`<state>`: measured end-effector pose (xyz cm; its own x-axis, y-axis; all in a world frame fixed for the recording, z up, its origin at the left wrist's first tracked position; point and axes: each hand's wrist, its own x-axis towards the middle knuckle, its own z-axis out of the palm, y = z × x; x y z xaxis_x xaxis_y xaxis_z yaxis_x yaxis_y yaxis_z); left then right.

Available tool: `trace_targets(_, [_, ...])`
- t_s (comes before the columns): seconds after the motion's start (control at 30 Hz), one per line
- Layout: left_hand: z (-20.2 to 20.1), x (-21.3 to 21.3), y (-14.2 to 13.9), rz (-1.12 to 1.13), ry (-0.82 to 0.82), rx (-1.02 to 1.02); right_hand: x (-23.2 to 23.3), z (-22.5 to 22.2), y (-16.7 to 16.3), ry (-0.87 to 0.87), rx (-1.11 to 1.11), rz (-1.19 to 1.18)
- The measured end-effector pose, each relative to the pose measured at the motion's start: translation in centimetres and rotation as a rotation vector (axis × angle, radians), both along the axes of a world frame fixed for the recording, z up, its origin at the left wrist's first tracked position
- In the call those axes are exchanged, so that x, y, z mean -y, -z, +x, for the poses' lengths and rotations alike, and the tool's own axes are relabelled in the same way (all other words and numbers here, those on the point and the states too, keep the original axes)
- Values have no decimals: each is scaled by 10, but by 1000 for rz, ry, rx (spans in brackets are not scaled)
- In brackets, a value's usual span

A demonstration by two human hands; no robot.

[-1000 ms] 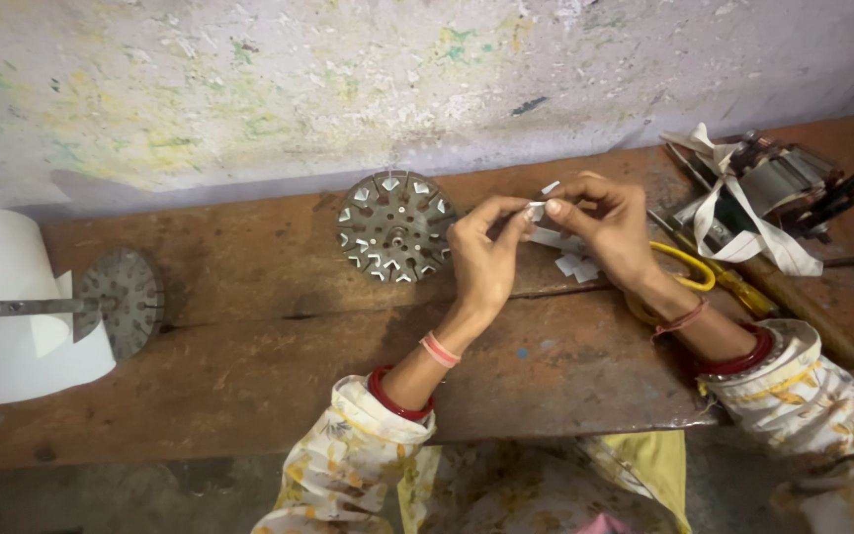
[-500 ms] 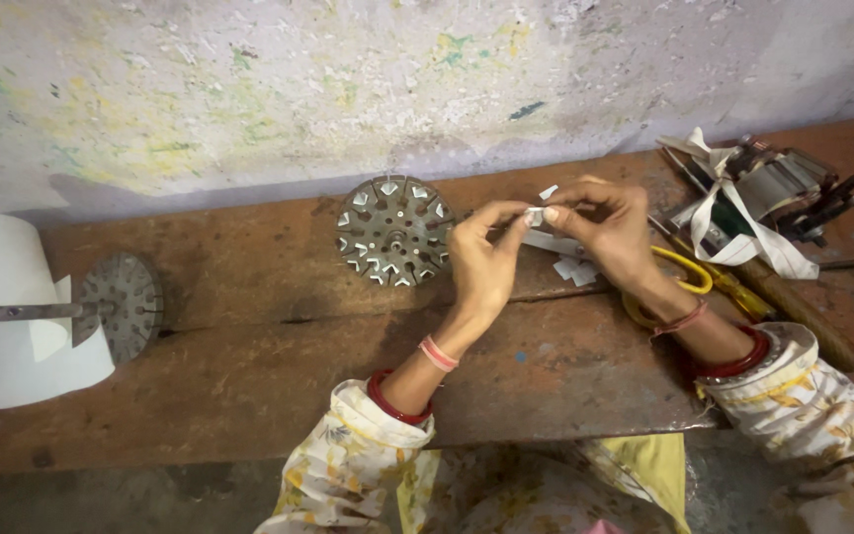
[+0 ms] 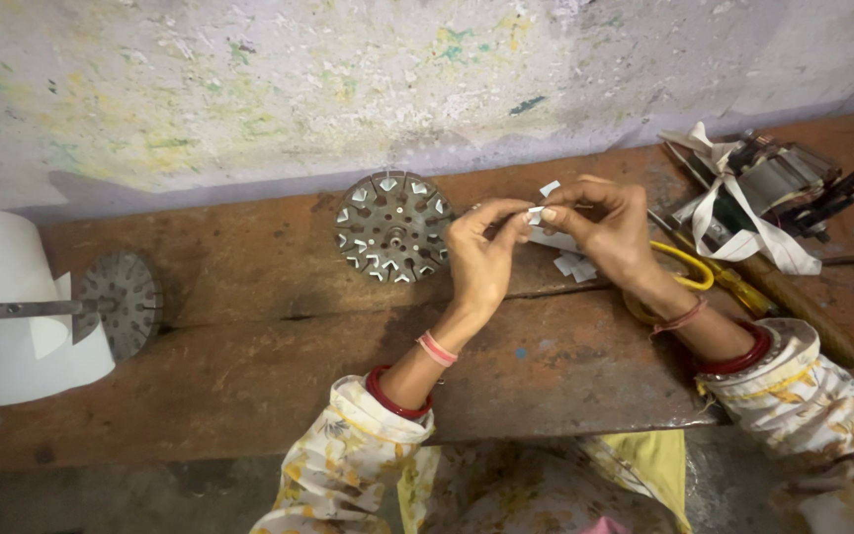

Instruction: The person cuts small white paper pieces with scissors, folds them, and inserts them into slots on a metal disc. The person repeats this process for multiple pieces, arranging them on the disc.

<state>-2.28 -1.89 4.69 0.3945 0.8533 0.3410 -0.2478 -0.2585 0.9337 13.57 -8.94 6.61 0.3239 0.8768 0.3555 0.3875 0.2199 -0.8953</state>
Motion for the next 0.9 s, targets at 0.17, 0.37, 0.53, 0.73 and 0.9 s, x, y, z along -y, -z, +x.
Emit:
trace_targets(0.17, [-2,5,-10,151,-31,-110,4,-2,-1,37,79,94])
trace_targets(0.37, [-5,7,-19,82,-8,-183,6,-1,-3,18,159,127])
trace_targets(0.53, [-4,6,-11,163,-58,-176,7,-5,-1,-40,63,98])
trace_targets(0.73, [-7,6,-14,182,-76,-138,5,-7,-1,-114,-128,48])
trace_targets(0.9, [-12,11,-22,468,-152,-164,5,-6,4,-150,-205,54])
